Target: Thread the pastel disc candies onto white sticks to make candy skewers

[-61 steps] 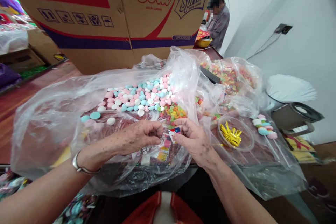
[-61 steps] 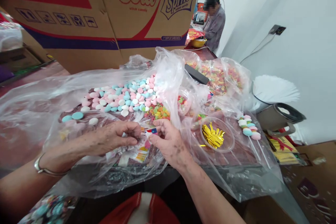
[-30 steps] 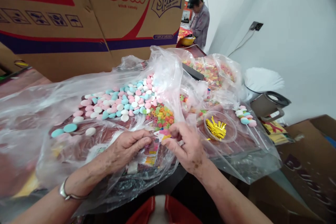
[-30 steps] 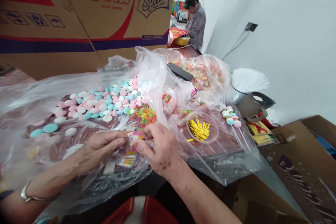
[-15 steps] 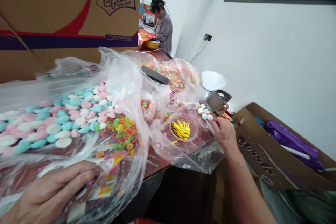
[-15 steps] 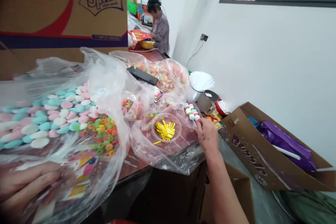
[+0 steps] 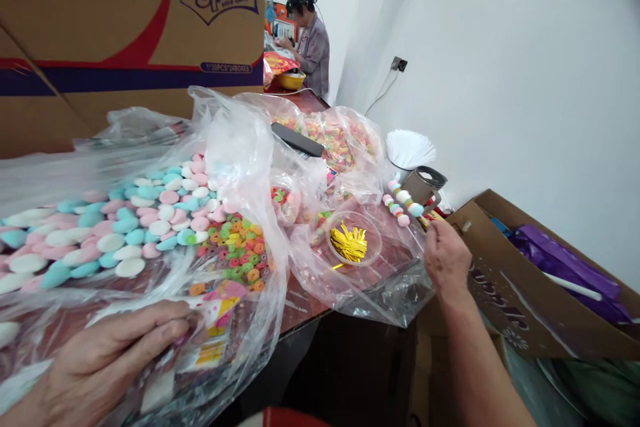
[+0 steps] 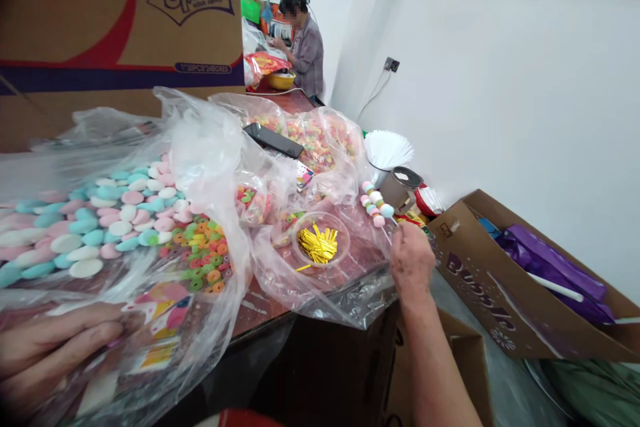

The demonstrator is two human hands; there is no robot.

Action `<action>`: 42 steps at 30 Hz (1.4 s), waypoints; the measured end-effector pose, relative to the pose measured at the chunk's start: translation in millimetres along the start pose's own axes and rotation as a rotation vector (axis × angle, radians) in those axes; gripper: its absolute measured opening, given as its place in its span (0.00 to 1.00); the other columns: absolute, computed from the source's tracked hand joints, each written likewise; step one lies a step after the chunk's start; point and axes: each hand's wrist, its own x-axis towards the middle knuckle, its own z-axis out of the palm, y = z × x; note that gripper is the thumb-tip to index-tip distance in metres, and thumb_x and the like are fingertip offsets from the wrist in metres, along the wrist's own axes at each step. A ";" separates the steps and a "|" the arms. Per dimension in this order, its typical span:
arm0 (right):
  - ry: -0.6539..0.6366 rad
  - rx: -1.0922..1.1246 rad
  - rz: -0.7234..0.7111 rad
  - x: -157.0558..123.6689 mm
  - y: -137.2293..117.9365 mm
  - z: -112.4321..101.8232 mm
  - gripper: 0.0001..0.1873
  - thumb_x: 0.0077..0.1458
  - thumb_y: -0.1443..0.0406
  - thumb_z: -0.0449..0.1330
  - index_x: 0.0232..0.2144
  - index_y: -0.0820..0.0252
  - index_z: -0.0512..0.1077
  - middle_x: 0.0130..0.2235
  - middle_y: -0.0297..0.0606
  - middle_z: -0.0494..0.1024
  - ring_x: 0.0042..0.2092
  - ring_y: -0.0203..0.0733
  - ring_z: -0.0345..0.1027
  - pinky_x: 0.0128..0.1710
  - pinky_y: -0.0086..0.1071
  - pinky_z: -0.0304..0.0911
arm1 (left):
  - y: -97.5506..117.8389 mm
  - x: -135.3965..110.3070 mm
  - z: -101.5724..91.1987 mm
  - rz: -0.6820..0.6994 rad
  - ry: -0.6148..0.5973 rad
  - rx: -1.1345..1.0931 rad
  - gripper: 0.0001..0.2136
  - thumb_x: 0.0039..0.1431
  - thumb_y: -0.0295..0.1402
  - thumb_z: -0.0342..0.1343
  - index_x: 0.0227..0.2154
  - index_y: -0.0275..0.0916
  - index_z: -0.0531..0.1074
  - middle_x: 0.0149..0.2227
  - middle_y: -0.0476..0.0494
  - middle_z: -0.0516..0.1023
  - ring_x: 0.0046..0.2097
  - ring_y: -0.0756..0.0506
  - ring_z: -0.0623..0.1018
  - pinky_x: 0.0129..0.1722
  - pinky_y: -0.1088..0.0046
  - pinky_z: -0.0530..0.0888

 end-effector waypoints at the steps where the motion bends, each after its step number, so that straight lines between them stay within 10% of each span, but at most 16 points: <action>1: 0.094 0.106 -0.043 -3.6 3.2 -5.2 0.17 0.65 0.61 0.49 0.36 0.61 0.76 0.35 0.45 0.79 0.38 0.47 0.72 0.39 0.36 0.63 | 8.7 2.2 -2.2 0.010 -0.021 -0.014 0.10 0.61 0.45 0.57 0.33 0.53 0.83 0.36 0.53 0.87 0.36 0.42 0.84 0.39 0.77 0.81; 4: 0.218 0.439 -0.168 -17.5 0.4 -22.8 0.12 0.63 0.60 0.57 0.39 0.59 0.78 0.36 0.43 0.80 0.38 0.46 0.73 0.41 0.38 0.66 | 29.4 8.4 -7.5 0.064 -0.175 -0.075 0.13 0.62 0.44 0.57 0.27 0.44 0.81 0.29 0.48 0.83 0.29 0.45 0.79 0.30 0.79 0.77; 9: -0.025 0.812 -0.518 -35.0 -46.5 -53.0 0.10 0.59 0.69 0.62 0.43 0.54 0.78 0.37 0.36 0.77 0.38 0.43 0.72 0.41 0.37 0.66 | 35.8 10.8 -9.3 0.008 -0.255 -0.144 0.16 0.64 0.42 0.55 0.26 0.38 0.79 0.25 0.48 0.77 0.28 0.49 0.74 0.28 0.80 0.72; 17: -0.142 0.844 -0.908 -31.4 -106.6 -58.1 0.13 0.60 0.76 0.57 0.44 0.60 0.74 0.34 0.38 0.77 0.35 0.40 0.69 0.37 0.36 0.66 | 46.5 11.2 -10.3 0.021 -0.332 -0.223 0.14 0.63 0.37 0.53 0.26 0.37 0.76 0.24 0.50 0.74 0.28 0.50 0.71 0.29 0.79 0.70; 42: -0.261 0.856 -1.044 -28.9 -111.0 -43.2 0.10 0.63 0.73 0.56 0.42 0.58 0.75 0.31 0.37 0.76 0.33 0.41 0.66 0.38 0.38 0.65 | 50.9 22.9 -11.4 -0.084 -0.571 -0.289 0.15 0.63 0.42 0.54 0.27 0.37 0.74 0.26 0.51 0.72 0.30 0.50 0.68 0.32 0.78 0.67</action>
